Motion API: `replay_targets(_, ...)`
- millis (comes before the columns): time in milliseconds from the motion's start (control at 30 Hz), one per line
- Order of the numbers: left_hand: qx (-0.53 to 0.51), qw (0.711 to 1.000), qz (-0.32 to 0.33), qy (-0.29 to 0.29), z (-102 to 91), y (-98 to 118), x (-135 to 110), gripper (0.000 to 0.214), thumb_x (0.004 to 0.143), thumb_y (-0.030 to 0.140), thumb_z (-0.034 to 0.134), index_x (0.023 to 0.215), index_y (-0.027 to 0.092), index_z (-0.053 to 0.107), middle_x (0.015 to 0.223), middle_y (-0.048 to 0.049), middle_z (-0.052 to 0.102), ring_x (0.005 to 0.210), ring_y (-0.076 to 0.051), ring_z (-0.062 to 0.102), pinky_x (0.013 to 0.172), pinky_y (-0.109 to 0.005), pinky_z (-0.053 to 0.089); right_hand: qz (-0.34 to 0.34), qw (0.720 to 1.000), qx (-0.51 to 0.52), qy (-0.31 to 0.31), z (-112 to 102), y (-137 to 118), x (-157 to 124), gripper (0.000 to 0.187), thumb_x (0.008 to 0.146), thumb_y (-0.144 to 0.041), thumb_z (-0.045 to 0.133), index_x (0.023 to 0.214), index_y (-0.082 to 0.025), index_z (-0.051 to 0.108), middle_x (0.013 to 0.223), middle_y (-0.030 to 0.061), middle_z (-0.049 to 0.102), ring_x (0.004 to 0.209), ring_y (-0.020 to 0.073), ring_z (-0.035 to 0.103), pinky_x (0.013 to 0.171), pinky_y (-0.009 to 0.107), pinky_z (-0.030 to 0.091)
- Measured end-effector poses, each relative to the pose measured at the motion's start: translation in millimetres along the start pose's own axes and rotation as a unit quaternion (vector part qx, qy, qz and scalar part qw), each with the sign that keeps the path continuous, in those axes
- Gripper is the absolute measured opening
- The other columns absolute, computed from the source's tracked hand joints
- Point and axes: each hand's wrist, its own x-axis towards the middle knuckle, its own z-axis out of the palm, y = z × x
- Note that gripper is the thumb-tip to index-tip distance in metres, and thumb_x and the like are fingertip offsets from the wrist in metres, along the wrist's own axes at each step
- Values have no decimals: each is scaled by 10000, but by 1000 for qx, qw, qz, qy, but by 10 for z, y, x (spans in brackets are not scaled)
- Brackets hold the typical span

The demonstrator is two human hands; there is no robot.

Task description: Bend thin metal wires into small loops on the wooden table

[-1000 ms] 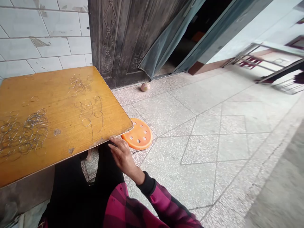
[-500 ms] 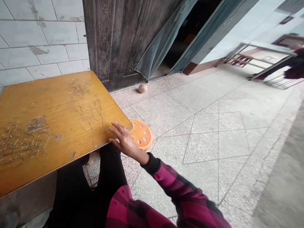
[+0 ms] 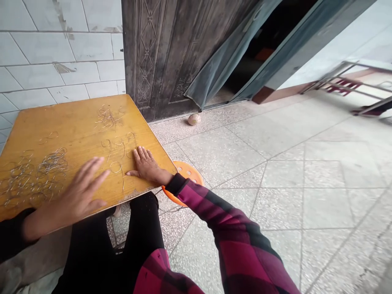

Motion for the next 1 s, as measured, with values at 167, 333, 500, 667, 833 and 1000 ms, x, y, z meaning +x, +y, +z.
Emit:
replay_targets(167,68,986,8,-149,669,-247,406,679,901,616,380,1432,195,435,1586,-184,186,1448,-423,120,1129,-593,172,-37,999,-28,-19,-22,-21,432,993,835,-712,422,1484,18,241,1530,319,189,1438,418,191,1139,549,210)
replay_targets(333,90,987,10,-130,804,-782,679,499,948,479,413,1415,310,459,1608,-85,168,1463,-368,116,1155,-533,120,-86,996,-33,-16,-33,52,813,882,878,-659,404,1480,-25,288,1535,286,221,1442,384,213,1149,525,197)
replay_targets(500,123,985,33,-115,619,-1355,897,445,951,431,441,1383,334,495,1597,-62,216,1470,-331,108,1155,-554,67,-103,994,-24,-19,-67,124,1272,740,936,-581,368,1483,-87,303,1553,224,242,1442,352,231,1137,567,195)
replay_targets(667,163,982,55,-81,503,-1831,1221,371,945,320,481,1302,317,582,1555,-55,333,1454,-285,202,1162,-523,133,-91,996,-19,17,-122,216,1785,599,950,-466,453,1448,-141,382,1540,174,316,1435,344,253,1129,588,207)
replay_targets(833,204,978,-31,-33,327,-2190,1388,324,932,237,471,1180,197,675,1496,-145,410,1400,-333,308,1114,-560,239,-70,993,26,94,-213,361,1977,539,927,-384,518,1377,-92,470,1448,229,430,1330,337,428,1076,513,356)
replay_targets(1000,202,977,-66,35,104,-2251,1304,358,895,177,452,1186,166,661,1437,-165,468,1330,-333,389,1056,-545,339,-118,988,60,80,-199,348,1737,518,892,-326,564,1353,-101,496,1426,215,455,1306,326,462,1066,491,394)
